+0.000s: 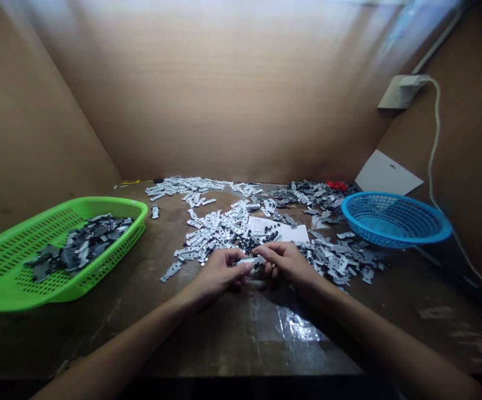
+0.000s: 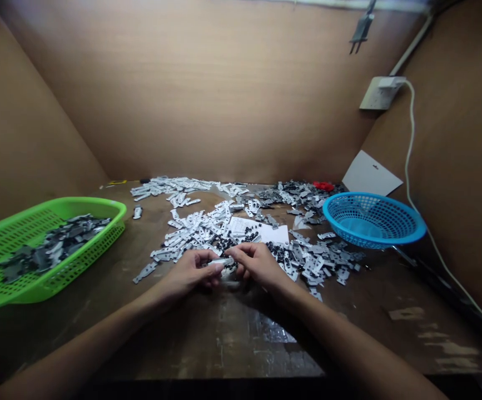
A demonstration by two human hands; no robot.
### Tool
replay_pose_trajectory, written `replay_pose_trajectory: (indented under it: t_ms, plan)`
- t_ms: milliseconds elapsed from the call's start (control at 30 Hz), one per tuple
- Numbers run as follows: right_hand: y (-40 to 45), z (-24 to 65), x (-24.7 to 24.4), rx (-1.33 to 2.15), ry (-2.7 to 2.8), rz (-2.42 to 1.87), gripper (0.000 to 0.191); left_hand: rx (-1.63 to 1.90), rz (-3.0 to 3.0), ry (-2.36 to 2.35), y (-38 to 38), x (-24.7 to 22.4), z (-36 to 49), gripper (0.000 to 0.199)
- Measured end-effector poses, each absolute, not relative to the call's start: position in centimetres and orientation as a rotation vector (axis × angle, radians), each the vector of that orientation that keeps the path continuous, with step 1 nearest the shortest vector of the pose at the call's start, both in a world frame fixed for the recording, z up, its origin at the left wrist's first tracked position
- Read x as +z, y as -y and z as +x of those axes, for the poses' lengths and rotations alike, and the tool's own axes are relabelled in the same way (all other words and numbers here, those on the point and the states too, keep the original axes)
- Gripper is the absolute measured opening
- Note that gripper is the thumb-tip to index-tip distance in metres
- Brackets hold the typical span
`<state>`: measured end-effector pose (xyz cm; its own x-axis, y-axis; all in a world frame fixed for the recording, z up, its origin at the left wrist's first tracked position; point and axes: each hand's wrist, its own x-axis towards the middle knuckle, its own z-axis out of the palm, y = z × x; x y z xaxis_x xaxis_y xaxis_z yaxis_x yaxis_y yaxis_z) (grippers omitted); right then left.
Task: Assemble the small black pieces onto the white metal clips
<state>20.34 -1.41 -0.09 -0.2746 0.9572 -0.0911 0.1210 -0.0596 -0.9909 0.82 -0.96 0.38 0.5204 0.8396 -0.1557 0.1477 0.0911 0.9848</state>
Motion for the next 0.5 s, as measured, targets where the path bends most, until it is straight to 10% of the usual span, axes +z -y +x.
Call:
replay_pose_trajectory:
  t_ms: [500]
  plan:
    - [1.52, 20.67, -0.2, 1.365, 1.723, -1.167, 0.035, 0.675, 1.471, -0.947, 0.77, 0.25, 0.91, 0.033]
